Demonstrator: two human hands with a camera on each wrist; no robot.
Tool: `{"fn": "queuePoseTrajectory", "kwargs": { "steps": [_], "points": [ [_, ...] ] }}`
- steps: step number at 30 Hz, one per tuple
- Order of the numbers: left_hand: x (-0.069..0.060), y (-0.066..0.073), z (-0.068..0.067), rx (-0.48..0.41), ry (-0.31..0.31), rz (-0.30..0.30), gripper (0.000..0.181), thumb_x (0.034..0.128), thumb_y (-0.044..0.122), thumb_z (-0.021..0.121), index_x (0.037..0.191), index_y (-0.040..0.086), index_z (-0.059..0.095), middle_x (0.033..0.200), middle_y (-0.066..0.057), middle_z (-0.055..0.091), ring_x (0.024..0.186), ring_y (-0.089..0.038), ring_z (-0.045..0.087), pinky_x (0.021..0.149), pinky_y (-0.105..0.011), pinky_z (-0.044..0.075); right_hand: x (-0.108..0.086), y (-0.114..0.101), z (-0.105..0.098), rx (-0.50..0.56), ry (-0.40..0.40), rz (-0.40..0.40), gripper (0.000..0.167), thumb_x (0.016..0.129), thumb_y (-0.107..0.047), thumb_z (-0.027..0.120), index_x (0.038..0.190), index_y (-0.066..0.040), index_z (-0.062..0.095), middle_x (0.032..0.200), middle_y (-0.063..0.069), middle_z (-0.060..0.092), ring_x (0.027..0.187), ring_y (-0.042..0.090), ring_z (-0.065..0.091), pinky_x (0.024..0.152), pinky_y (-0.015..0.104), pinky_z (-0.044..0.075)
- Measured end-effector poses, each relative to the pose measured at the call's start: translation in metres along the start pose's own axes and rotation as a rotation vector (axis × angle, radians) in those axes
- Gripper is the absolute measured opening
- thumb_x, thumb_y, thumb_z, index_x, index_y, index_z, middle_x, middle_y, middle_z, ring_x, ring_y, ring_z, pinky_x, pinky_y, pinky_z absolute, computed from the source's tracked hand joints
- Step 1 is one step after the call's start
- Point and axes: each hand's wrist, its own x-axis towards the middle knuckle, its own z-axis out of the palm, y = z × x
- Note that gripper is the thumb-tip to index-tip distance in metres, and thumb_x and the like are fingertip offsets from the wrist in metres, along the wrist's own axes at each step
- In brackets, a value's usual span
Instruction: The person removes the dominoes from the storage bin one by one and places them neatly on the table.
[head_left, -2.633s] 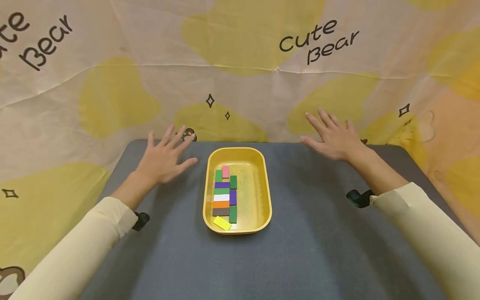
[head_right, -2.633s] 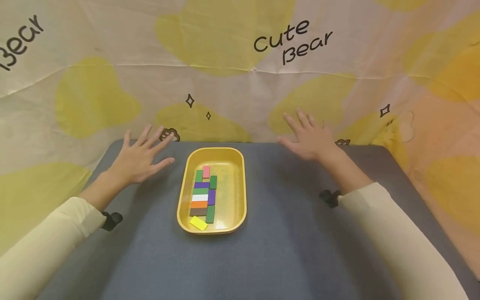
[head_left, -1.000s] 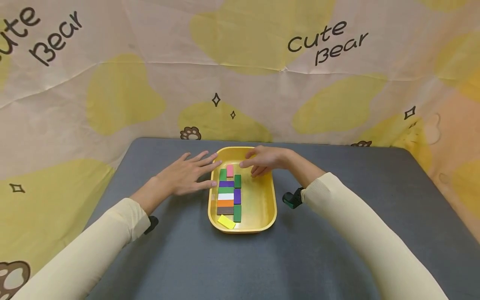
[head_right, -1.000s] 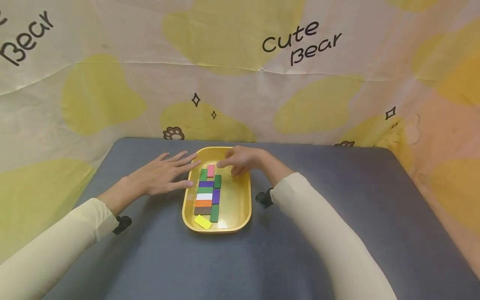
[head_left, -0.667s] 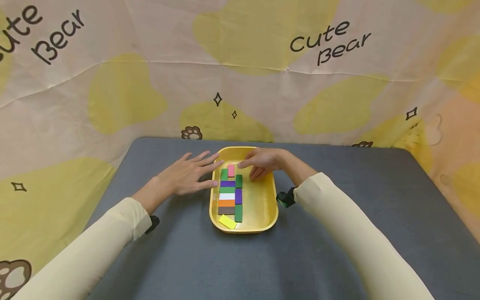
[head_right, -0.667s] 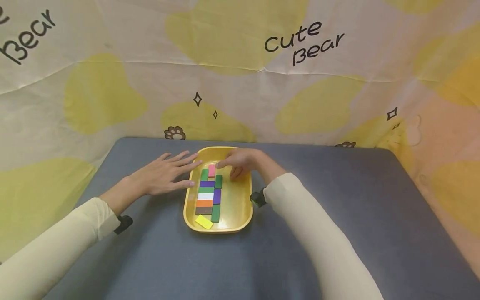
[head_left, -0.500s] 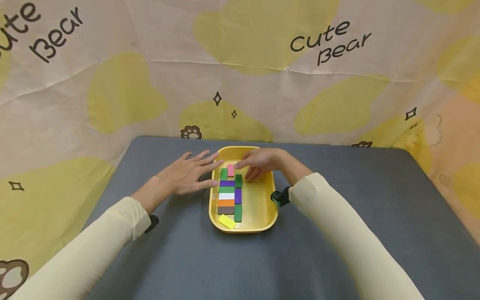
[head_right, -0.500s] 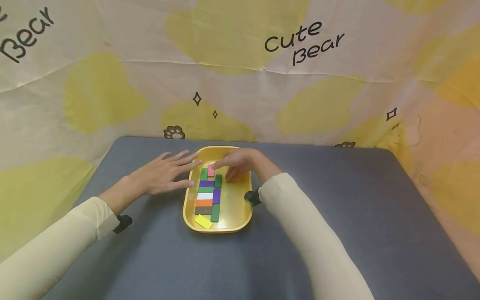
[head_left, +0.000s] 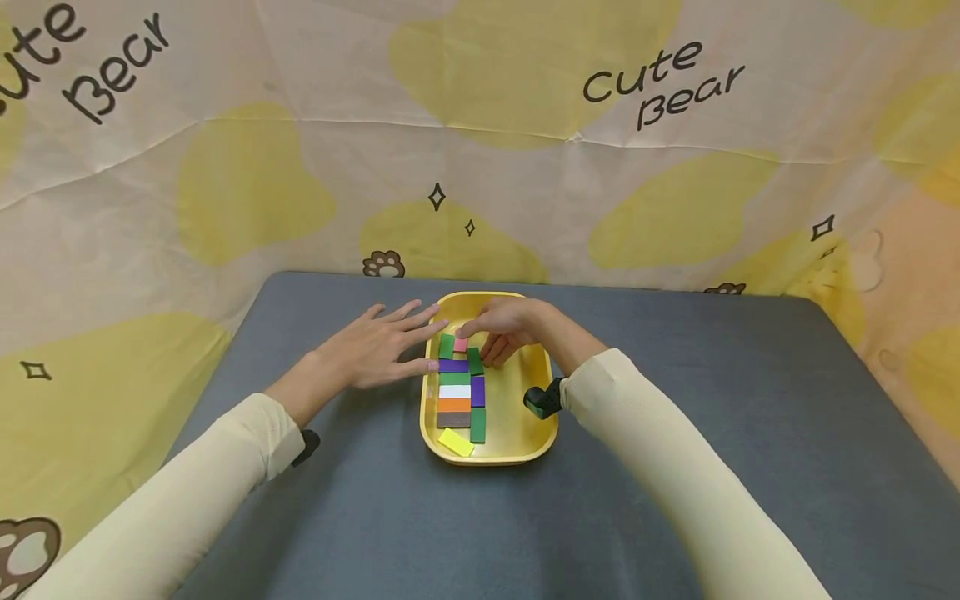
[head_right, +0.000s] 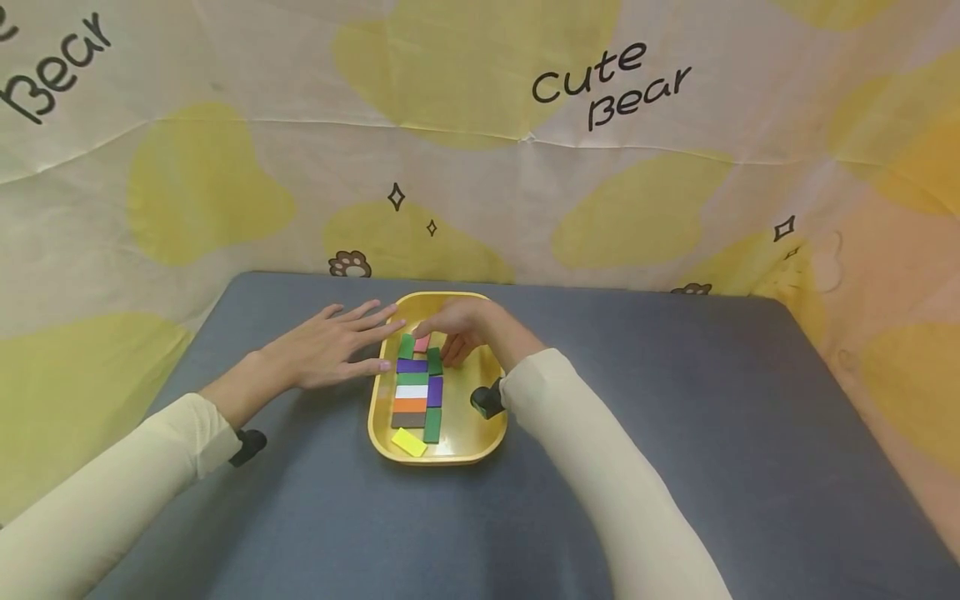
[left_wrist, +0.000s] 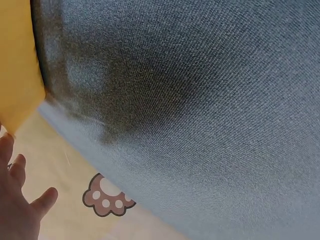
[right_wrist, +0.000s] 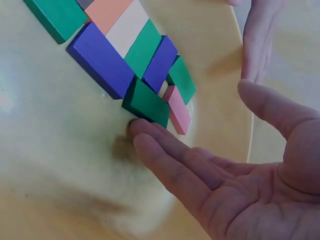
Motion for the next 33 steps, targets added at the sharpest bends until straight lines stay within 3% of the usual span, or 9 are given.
{"fn": "queuePoseTrajectory", "kwargs": {
  "steps": [9, 20, 33],
  "points": [
    [0.000, -0.001, 0.001, -0.004, 0.003, 0.002, 0.076, 0.0978, 0.067, 0.039, 0.159, 0.025, 0.026, 0.166, 0.000, 0.014, 0.152, -0.031, 0.014, 0.114, -0.066, 0.017, 0.003, 0.000, 0.003, 0.053, 0.053, 0.022, 0.058, 0.099, -0.029, 0.062, 0.141, 0.004, 0.039, 0.121, 0.027, 0.065, 0.110, 0.036, 0.067, 0.095, 0.043, 0.052],
    [0.000, -0.002, 0.002, -0.007, 0.005, 0.004, 0.074, 0.0982, 0.066, 0.039, 0.159, 0.026, 0.026, 0.166, 0.000, 0.015, 0.152, -0.029, 0.012, 0.115, -0.065, 0.017, 0.008, 0.002, 0.006, 0.041, 0.102, 0.023, 0.052, 0.098, -0.027, 0.065, 0.134, 0.006, 0.046, 0.112, 0.024, 0.063, 0.103, 0.035, 0.069, 0.091, 0.040, 0.055],
    [-0.001, -0.001, 0.000, -0.004, 0.007, 0.017, 0.075, 0.0984, 0.068, 0.035, 0.159, 0.025, 0.026, 0.166, -0.001, 0.016, 0.152, -0.029, 0.012, 0.115, -0.065, 0.016, 0.011, 0.002, 0.009, -0.007, 0.102, 0.020, 0.036, 0.097, -0.023, 0.066, 0.117, 0.005, 0.058, 0.091, 0.016, 0.060, 0.080, 0.025, 0.064, 0.090, 0.039, 0.055]
  ]
}}
